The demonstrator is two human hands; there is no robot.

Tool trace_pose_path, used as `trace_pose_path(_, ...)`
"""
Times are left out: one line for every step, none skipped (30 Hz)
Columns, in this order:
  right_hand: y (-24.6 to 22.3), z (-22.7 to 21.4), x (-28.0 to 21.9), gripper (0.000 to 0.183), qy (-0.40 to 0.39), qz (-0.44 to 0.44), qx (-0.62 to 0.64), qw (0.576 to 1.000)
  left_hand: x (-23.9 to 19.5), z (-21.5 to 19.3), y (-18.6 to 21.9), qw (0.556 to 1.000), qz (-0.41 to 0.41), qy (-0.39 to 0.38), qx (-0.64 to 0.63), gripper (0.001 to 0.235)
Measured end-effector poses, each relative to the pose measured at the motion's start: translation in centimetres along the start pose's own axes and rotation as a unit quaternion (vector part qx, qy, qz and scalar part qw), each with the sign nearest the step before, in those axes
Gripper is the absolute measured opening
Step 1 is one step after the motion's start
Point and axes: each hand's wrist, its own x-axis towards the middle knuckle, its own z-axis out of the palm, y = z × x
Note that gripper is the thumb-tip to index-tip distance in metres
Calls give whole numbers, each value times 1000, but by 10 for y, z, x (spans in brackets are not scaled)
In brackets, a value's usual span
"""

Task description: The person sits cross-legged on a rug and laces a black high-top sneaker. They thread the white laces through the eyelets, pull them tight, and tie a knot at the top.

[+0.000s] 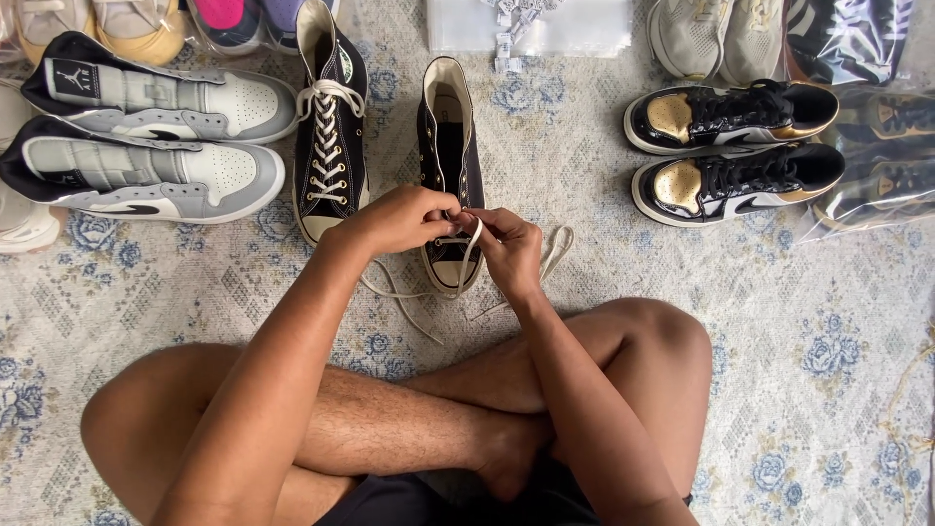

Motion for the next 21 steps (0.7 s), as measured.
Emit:
trace_pose_path(-1, 1, -2, 10, 0, 0, 0, 1000, -2, 1, 1, 1000, 0, 0, 0, 19)
trace_pose_path(-2, 1, -2, 10, 2, 12, 21, 1000, -4, 2, 3, 1000, 6, 10, -20, 19)
trace_pose_path(-3, 2, -3, 9, 4, 24, 43, 999, -7, 3, 4, 999, 12, 19, -41, 19)
trace_pose_path(-5, 1, -4, 9, 2, 25, 43, 999, -10, 6, 1, 999, 10, 20, -42, 19)
trace_pose_path(-8, 0, -5, 9, -4, 22, 53, 998, -13, 9, -2, 998, 7, 41, -53, 17)
trace_pose_path(-10, 0, -3, 9, -10, 17, 63, 998, -15, 10, -4, 996, 6, 63, -63, 17)
trace_pose_path(-9, 0, -4, 9, -10, 15, 64, 998, -22, 13, -5, 996, 7, 65, -62, 17)
trace_pose_path(-7, -1, -5, 9, -16, 10, 66, 998, -27, 14, -7, 996, -7, 70, -46, 17)
trace_pose_path(-6, -1, -5, 9, -21, 5, 68, 997, -33, 15, -8, 997, -21, 74, -30, 18)
trace_pose_path(-10, -3, -5, 9, -21, 3, 69, 997, -36, 16, -7, 997, -20, 76, -28, 18)
trace_pose_path(-13, -5, -6, 9, -37, -6, 65, 997, -41, 17, -7, 996, -30, 76, -29, 21)
trace_pose_path(-17, -6, -7, 8, -54, -15, 61, 997, -45, 18, -7, 996, -42, 77, -31, 24)
trace_pose_path(-18, -6, -9, 8, -55, -17, 62, 996, -47, 20, -3, 996, -42, 79, -30, 24)
trace_pose_path(-19, -6, -11, 9, -57, -17, 69, 996, -48, 23, 2, 995, -24, 82, -54, 25)
trace_pose_path(-20, -7, -13, 10, -59, -18, 77, 995, -48, 26, 7, 993, -5, 85, -78, 27)
trace_pose_path(-23, -8, -15, 10, -59, -20, 76, 995, -48, 28, 10, 993, -4, 86, -78, 27)
trace_pose_path(-26, -8, -17, 9, -63, -22, 79, 995, -48, 30, 14, 990, 31, 107, -85, 24)
trace_pose_path(-29, -8, -20, 9, -67, -24, 82, 994, -50, 32, 16, 985, 65, 128, -92, 22)
trace_pose_path(-31, -9, -21, 9, -67, -24, 82, 994, -48, 37, 10, 985, 65, 129, -92, 22)
trace_pose_path(-33, -9, -22, 9, -70, -21, 88, 993, -46, 40, 4, 983, 82, 145, -82, 18)
trace_pose_path(-35, -9, -23, 8, -72, -17, 95, 993, -43, 44, -2, 979, 100, 161, -72, 15)
